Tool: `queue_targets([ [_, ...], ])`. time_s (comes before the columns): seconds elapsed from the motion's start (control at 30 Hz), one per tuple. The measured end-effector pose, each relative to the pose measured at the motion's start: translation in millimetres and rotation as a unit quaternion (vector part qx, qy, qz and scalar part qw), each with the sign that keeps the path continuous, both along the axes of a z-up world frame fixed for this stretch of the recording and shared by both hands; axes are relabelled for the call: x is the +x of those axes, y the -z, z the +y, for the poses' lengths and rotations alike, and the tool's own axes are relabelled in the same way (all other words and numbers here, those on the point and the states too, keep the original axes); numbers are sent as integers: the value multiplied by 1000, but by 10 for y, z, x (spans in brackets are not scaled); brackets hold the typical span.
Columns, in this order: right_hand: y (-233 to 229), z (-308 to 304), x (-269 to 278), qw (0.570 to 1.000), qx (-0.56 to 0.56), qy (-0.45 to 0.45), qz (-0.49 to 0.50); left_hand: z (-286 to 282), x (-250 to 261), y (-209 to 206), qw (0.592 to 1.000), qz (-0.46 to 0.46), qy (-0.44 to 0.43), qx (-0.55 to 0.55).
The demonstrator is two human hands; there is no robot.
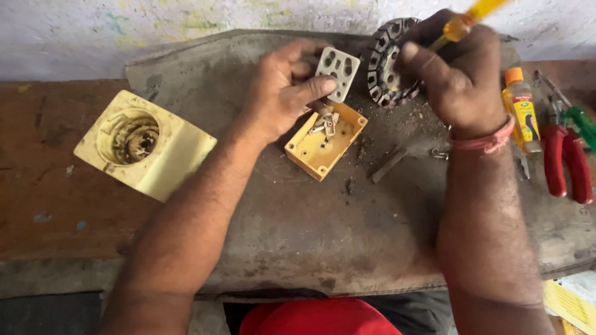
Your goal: The person disassembles a yellow plastic electrical component using a screwdriver, removes internal parts, and cleans them with a brush. The person then reassembles the component and secures it with screws.
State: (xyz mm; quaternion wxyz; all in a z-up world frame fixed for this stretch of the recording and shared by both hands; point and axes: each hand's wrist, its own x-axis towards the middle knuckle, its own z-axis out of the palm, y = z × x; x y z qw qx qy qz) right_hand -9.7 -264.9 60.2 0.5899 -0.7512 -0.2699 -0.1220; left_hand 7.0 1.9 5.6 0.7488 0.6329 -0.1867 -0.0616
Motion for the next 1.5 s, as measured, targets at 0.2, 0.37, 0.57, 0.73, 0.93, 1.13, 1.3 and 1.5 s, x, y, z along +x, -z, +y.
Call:
queue_targets([
  [0.2, 106, 140, 65, 994, -36, -52, 93, -89, 77, 230, 998, -17, 21, -65],
  [0.37, 194, 270, 89, 991, -33, -66, 111, -107, 54, 241, 998, -35, -28, 45],
  [0.57, 206, 308, 109, 985, 5, -12, 172, -73, 11, 209, 991, -127, -17, 39],
  [0.73, 150, 266, 89, 986, -29, -11, 165, -37, 27, 226, 986, -167, 1, -15],
  [0.93, -34, -32, -100, 933, -330, 138, -36, 109, 205, 251, 987, -129, -42, -90],
  [1.13, 201, -261, -538, 891, -420, 172, -3, 189, 182, 146, 963, -243, -70, 95],
  [1.3, 303, -396, -733, 878, -421, 226, -25, 51, -37, -16, 911, -341, -96, 212],
  [1.5, 154, 18, -494, 989, -127, 6, 75, -51, -229, -102, 896, -374, -15, 238],
])
